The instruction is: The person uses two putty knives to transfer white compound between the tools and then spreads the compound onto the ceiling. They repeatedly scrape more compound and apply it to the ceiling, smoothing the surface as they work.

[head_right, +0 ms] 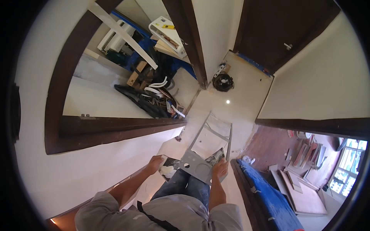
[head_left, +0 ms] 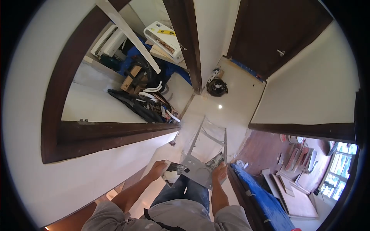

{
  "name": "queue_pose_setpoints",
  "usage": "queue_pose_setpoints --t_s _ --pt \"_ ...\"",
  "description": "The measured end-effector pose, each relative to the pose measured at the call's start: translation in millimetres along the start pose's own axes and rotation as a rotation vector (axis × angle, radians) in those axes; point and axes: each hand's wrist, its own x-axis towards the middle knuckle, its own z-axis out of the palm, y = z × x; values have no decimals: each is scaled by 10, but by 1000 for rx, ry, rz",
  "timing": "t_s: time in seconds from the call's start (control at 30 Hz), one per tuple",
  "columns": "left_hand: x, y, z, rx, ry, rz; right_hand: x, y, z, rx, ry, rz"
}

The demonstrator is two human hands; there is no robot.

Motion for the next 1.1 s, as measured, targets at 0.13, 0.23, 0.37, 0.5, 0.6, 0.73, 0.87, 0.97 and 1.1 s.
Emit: queue_pose_setpoints --t_s 0.13,0.23,0.37,0.5,0.6,0.73,0.87,0.97,1.1 --pt "-267 125 -76 -105 173 -4 -15 16 17 28 33 -14" --pt "-477 -39 -368 -127 245 -54 -71 -32 -105 5 -64 36" --pt "-854 536 -633 64 339 38 -159 -11 -133 6 -22 -67" --pt "-1003 587 -1049 23 472 151 -84 -114 -244 48 -153 -33" --pt "-1215 958 -802 -299 439 126 -32 -121 -169 -29 -126 4" --pt "-1283 826 -510 -545 520 120 109 -85 -37 323 -120 51" --pt "-1281 718 -151 -748 569 -23 806 55 237 1168 -470 266" --pt "-1186 626 -81 -705 573 -8 1026 -280 -50 1288 -839 161" --pt "-1046 793 -103 -699 443 85 994 -933 -474 1123 -966 -217"
